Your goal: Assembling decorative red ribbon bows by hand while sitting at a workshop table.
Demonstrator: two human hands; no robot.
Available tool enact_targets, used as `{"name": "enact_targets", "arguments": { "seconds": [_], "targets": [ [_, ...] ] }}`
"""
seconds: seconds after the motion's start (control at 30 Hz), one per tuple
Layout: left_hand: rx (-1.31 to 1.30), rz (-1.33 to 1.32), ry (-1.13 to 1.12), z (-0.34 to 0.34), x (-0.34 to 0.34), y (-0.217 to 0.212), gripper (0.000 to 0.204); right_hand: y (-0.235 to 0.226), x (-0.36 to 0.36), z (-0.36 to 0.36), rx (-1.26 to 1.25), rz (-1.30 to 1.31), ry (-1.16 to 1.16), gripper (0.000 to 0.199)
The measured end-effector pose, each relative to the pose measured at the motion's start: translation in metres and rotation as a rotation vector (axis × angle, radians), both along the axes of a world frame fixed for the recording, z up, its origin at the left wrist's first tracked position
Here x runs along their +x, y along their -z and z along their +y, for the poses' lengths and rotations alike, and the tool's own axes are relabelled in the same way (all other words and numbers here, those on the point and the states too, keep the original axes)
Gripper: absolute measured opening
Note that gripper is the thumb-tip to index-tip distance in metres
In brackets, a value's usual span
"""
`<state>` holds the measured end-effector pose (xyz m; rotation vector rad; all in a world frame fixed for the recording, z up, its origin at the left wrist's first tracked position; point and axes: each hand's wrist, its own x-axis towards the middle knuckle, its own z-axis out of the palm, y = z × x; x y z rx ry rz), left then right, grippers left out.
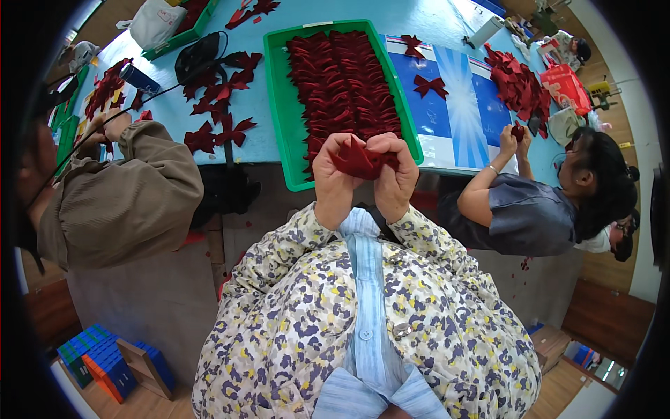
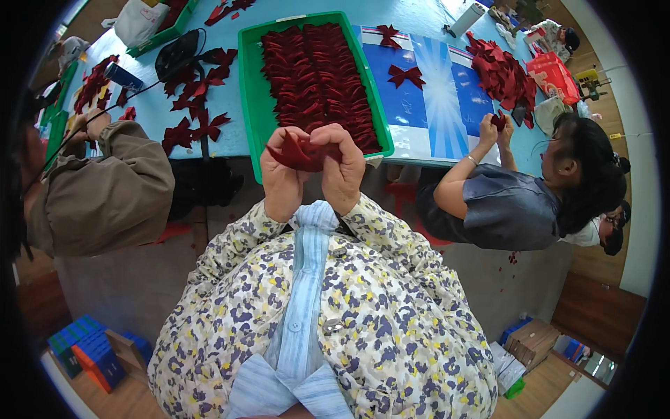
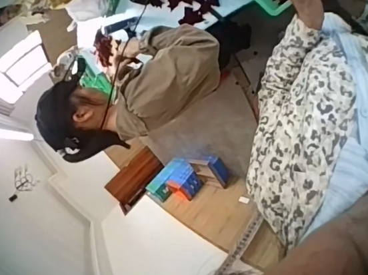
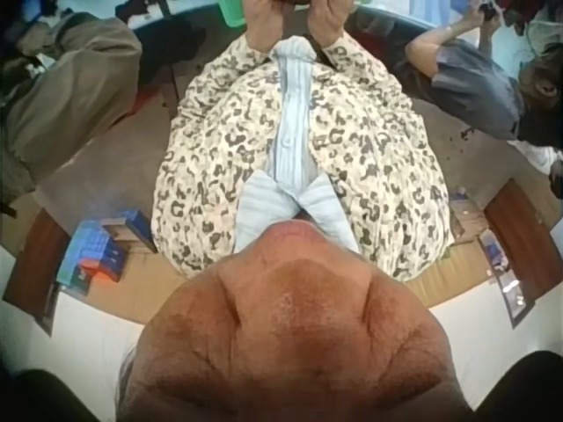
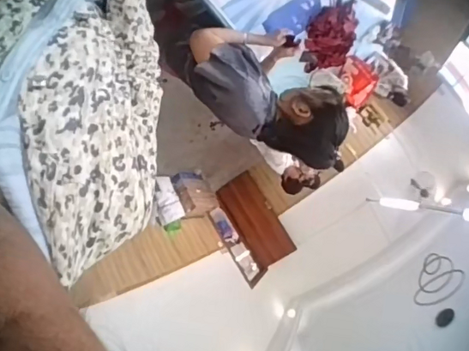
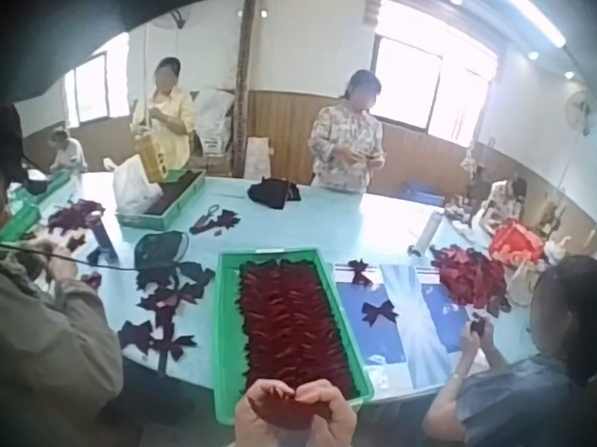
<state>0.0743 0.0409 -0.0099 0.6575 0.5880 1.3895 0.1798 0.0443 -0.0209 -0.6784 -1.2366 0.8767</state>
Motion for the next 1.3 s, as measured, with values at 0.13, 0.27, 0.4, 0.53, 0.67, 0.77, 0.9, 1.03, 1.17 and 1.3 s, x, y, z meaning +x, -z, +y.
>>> {"name": "enact_targets", "arguments": {
  "seconds": [0.13, 0.27, 0.4, 0.53, 0.67, 0.77, 0.9, 1.03, 1.17, 1.3],
  "targets": [
    [0.104, 0.187, -0.111, 0.001, 0.002, -0.007, 0.015, 0.001, -0.001, 0.001, 0.001, 0.022, 0.02, 0.032],
    [-0.057, 0.002, 0.152, -0.002, -0.014, -0.002, 0.015, 0.0, 0.005, 0.002, 0.058, -0.091, 0.028, 0.033],
    [-0.051, -0.072, 0.258, 0.0, -0.019, -0.002, 0.012, -0.01, 0.008, 0.004, 0.176, -0.204, -0.074, 0.034],
    [-0.032, 0.042, 0.259, -0.003, -0.026, -0.008, 0.01, -0.022, 0.013, 0.003, 0.224, -0.321, -0.165, 0.027],
    [0.01, 0.086, 0.345, -0.002, -0.039, -0.012, 0.013, -0.034, 0.008, 0.003, 0.212, -0.294, -0.26, 0.029],
    [0.013, 0.107, 0.37, -0.003, -0.051, -0.018, 0.015, -0.038, -0.002, 0.0, 0.202, -0.252, -0.305, 0.032],
    [0.001, 0.159, 0.39, -0.005, -0.064, -0.026, 0.017, -0.045, -0.006, 0.004, 0.186, -0.273, -0.411, 0.031],
    [-0.007, 0.242, 0.369, -0.004, -0.076, -0.025, 0.019, -0.055, -0.015, 0.007, 0.094, -0.363, -0.474, 0.028],
    [0.035, 0.274, 0.381, -0.001, -0.082, -0.021, 0.019, -0.066, -0.019, 0.01, 0.128, -0.58, -0.518, 0.028],
    [0.084, 0.331, 0.387, 0.003, -0.09, -0.009, 0.02, -0.067, -0.026, 0.011, 0.117, -0.841, -0.516, 0.021]
  ]
}}
